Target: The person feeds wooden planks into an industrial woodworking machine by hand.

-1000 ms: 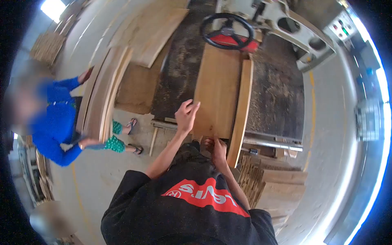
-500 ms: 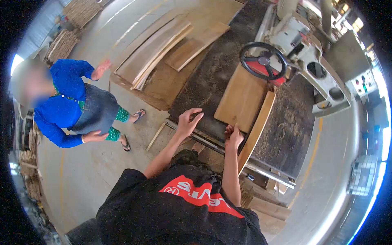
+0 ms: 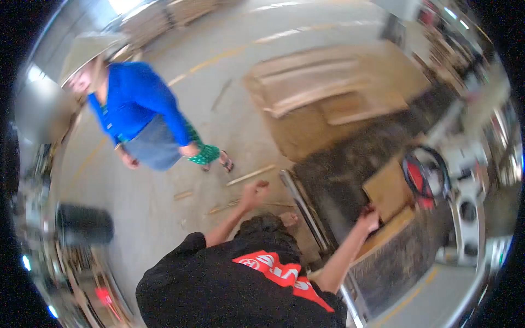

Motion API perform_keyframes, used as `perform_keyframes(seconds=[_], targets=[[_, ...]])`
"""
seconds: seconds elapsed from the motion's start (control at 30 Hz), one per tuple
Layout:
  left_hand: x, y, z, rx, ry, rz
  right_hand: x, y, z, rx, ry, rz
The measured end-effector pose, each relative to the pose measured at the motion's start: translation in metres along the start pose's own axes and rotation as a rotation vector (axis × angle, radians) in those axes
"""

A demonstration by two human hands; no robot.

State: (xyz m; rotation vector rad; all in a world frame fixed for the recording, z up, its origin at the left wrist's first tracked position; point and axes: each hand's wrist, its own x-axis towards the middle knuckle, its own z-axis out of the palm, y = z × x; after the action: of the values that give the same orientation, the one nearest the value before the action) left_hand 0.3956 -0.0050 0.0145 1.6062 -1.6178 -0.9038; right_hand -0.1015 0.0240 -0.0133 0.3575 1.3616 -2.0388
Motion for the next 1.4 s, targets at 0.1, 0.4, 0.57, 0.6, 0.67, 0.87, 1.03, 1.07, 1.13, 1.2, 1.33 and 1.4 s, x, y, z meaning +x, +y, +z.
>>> perform_keyframes(seconds=[0.1,0.4,0.57,0.6,0.67,0.87,1.03,1.07,1.13,1.2,1.33,1.4], targets=[[-0.05,-0.061,-0.007,0.024,0.023,-0.246,-0.034,-0.008,0.013,-0.972,0.117,-0.679],[-0.208,-0.152,-0.073,0.163,0.412,-0.826,-0.042,-0.004,0.001,-1.156,0.02,-0.946],[-0.181,-0.063,-0.318,0.945,2.076,-0.423,-0.027,-0.001,-0.003,-1.172,-0.024,-0.94],[-0.173,-0.056,-0.365,0.81,1.979,-0.439,-0.024,-0.003,-0.004,-1.207,-0.027,-0.951],[-0.157,-0.044,-0.458,0.546,1.788,-0.496,-0.018,0.0,-0.002,-1.218,0.018,-0.984],[-0.079,-0.067,-0.284,-0.296,0.161,-0.48,-0.031,-0.003,-0.005,-1.313,0.033,-1.222],[-0.112,-0.163,-0.067,0.117,-0.551,-0.295,-0.029,0.001,-0.017,-1.046,-0.171,-0.893],[-0.119,-0.139,-0.048,0.177,-0.707,-0.272,-0.039,-0.001,-0.013,-0.925,-0.204,-0.787],[-0.122,-0.123,-0.015,0.255,-0.832,-0.237,-0.046,-0.002,-0.008,-0.84,-0.218,-0.744],[-0.117,-0.136,0.008,0.283,-0.76,-0.234,-0.04,0.0,-0.008,-0.814,-0.192,-0.732],[-0.066,-0.065,-0.019,0.492,-0.723,-0.183,-0.051,0.004,-0.003,-0.884,-0.138,-0.794],[-0.033,-0.046,-0.02,0.568,-0.687,-0.116,-0.048,0.005,-0.002,-0.861,-0.136,-0.787]])
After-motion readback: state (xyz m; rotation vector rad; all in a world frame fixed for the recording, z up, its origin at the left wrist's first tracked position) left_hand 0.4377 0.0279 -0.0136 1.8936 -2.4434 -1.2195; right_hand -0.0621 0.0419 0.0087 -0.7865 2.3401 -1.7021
